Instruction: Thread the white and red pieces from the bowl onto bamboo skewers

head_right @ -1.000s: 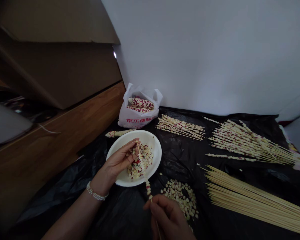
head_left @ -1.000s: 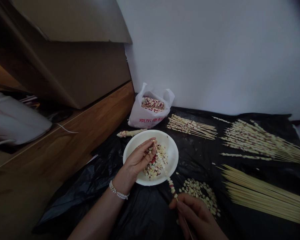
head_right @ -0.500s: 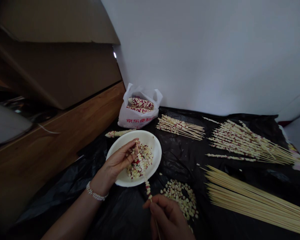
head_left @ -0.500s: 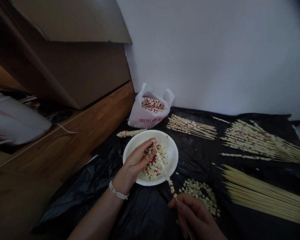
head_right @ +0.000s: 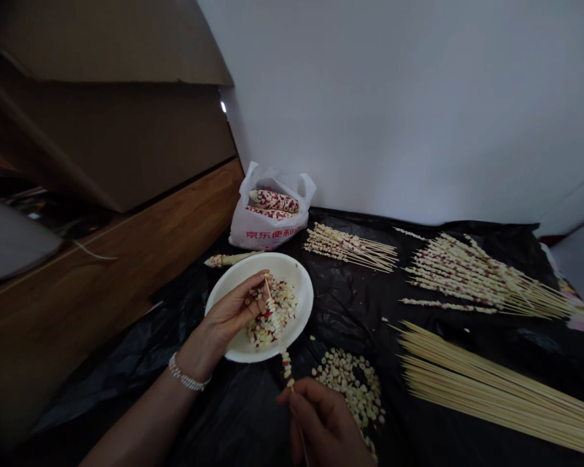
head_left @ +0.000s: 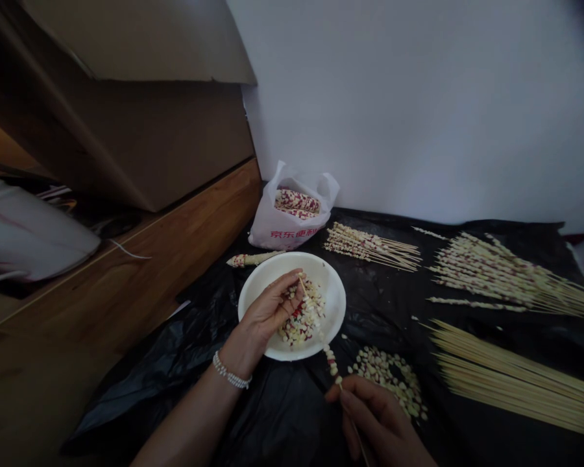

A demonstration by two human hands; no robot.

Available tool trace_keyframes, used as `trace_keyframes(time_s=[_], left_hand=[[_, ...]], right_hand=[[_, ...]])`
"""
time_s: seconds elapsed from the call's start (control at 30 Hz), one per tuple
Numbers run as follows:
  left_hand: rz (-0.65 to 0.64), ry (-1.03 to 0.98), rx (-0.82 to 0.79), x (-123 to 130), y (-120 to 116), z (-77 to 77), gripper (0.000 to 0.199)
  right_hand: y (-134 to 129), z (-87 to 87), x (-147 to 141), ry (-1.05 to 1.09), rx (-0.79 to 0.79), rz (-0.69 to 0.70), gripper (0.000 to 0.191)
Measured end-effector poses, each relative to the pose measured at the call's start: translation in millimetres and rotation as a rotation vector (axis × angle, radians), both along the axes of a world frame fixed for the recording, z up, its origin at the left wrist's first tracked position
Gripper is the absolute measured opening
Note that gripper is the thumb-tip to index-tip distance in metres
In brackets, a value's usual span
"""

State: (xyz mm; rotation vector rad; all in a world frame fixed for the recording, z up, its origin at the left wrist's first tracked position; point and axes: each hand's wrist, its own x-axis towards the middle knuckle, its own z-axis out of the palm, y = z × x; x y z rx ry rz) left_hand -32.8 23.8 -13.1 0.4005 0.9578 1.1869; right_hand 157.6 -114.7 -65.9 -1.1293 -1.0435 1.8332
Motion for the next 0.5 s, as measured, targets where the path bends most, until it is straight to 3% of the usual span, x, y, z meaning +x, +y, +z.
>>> trace_keyframes(time_s=[0.17,0.27,0.5], left_hand=[[0.064,-0.074,-0.065,11,2,12.9,0.046],[0.054,-0.158,-0.095,13,3,16.0,0.038],[-0.044,-0.152,-0.115,8,2,6.3,0.023]], right_hand=[[2,-5.1,0,-0.014,0.016,-0.026,0.053],[4,-1.5,2,-0.03,0.015,-0.018,0.053],[3,6.6,3,-0.048,0.005,0.009,0.055]])
